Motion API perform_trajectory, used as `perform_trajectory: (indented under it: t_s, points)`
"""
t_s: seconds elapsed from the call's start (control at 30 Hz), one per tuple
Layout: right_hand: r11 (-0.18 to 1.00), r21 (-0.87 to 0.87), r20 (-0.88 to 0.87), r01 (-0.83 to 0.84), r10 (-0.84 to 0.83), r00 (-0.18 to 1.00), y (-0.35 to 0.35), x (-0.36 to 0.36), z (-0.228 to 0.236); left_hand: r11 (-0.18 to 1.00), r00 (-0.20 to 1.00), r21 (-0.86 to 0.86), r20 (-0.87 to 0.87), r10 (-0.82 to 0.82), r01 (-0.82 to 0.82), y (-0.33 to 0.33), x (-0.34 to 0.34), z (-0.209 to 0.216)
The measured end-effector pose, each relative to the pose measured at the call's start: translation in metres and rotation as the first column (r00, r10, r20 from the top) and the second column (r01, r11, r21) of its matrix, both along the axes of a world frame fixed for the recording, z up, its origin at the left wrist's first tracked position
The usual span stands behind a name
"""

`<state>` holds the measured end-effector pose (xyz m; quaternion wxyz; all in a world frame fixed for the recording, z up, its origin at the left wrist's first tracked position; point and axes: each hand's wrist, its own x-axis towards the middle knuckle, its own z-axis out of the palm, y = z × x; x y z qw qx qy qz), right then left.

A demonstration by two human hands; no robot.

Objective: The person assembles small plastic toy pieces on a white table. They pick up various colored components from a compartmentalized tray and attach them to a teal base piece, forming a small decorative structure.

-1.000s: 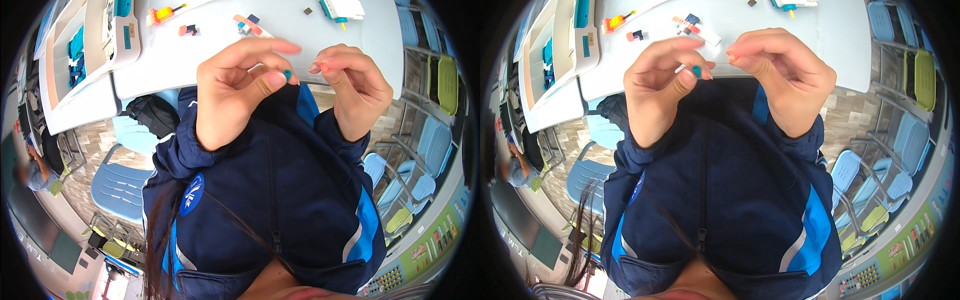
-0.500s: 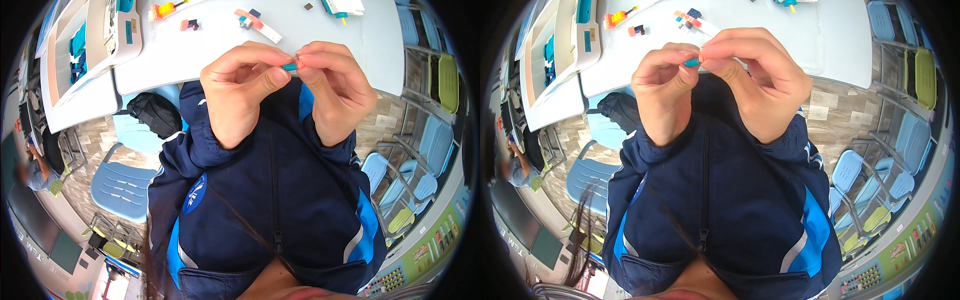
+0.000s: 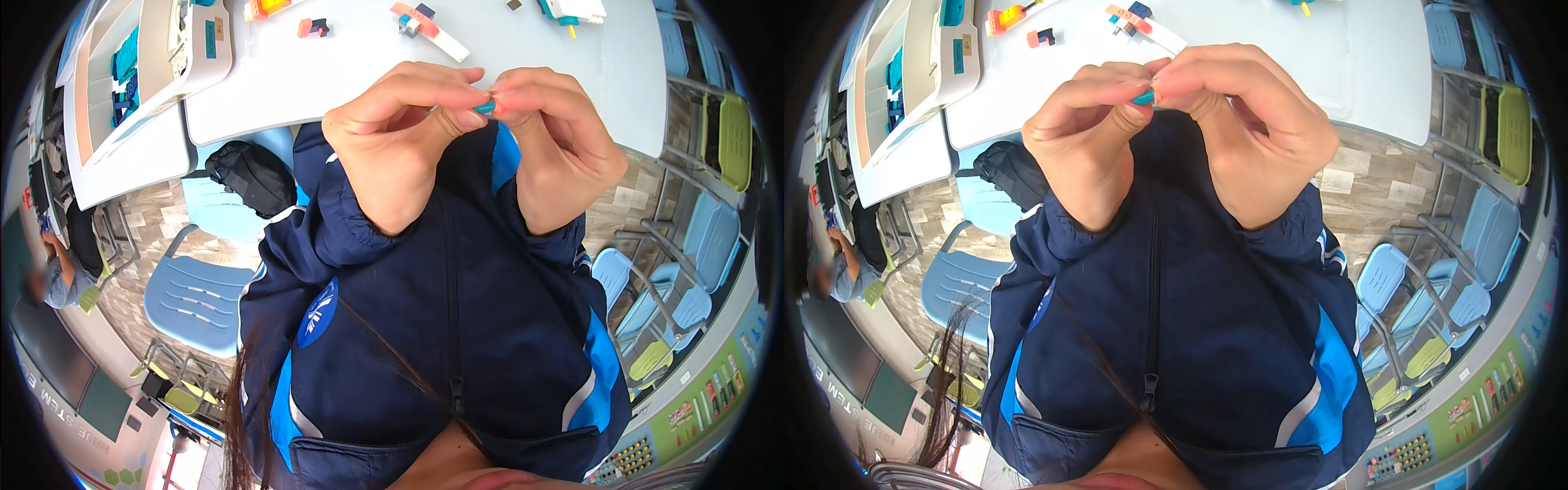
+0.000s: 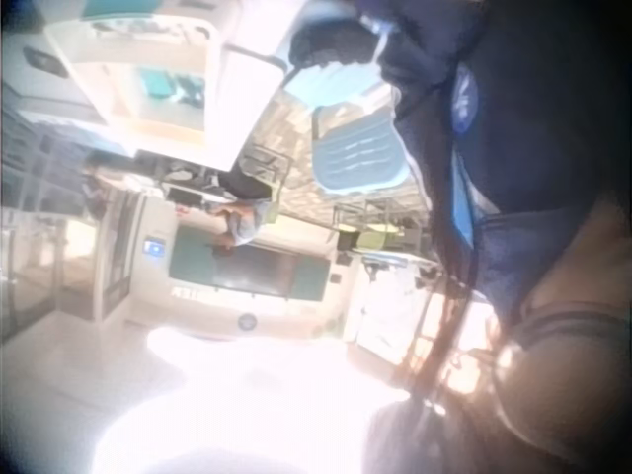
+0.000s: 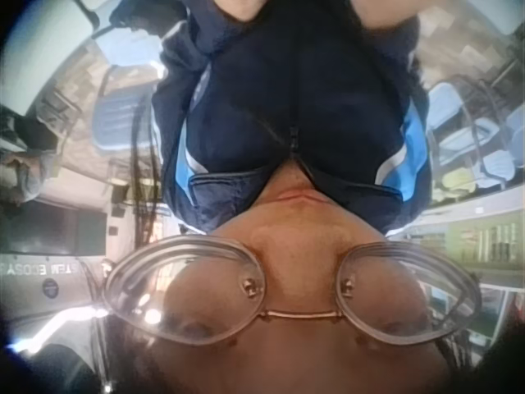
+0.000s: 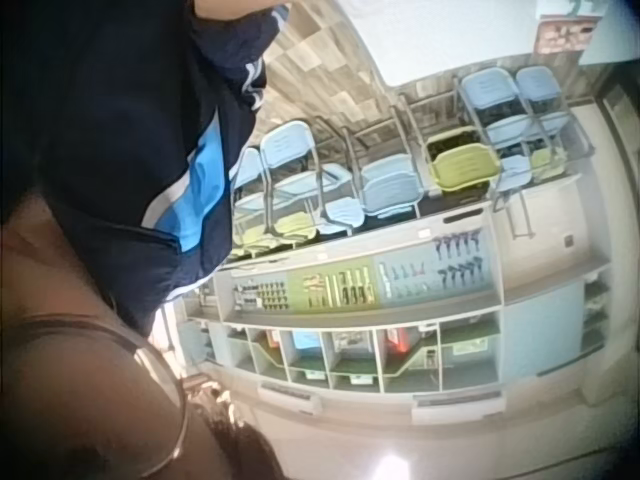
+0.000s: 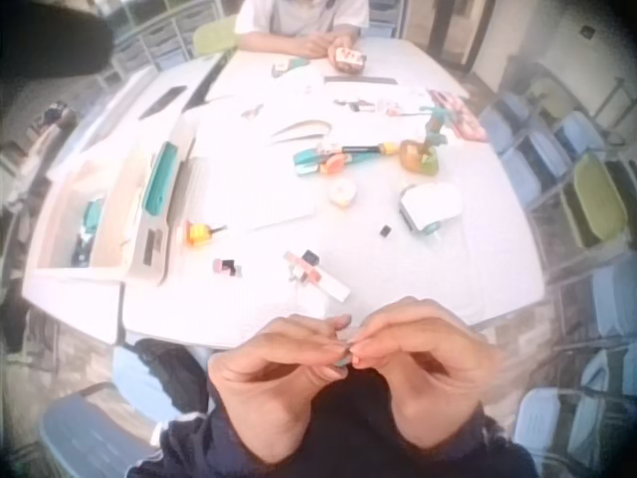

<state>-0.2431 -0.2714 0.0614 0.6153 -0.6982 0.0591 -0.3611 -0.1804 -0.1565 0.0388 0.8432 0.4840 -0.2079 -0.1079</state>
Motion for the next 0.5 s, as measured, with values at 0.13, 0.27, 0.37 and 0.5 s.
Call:
perform_trajectory:
  t_s: [0.13,0.27,0.37,0.5]
  points:
    - [0.999,-0.019,-0.022,-0.033,0.032,0.999,-0.003,0.001,-0.005,0.999,0.997,0.024,0.053,0.048,-0.049,0.0,-0.001,-0.004]
    - [0.984,0.156,-0.006,-0.091,0.093,0.996,-0.005,0.007,-0.017,0.998,0.997,0.049,-0.06,0.052,-0.049,-0.001,-0.005,-0.002]
    - [0.978,0.168,-0.026,-0.12,0.126,0.992,-0.006,0.006,-0.018,0.998,0.996,0.059,-0.079,0.031,-0.026,0.001,-0.003,-0.006]
    - [0.98,0.131,-0.038,-0.15,0.156,0.987,-0.006,0.005,-0.017,1.0,1.0,-0.001,-0.015,0.019,-0.019,0.003,-0.002,-0.016]
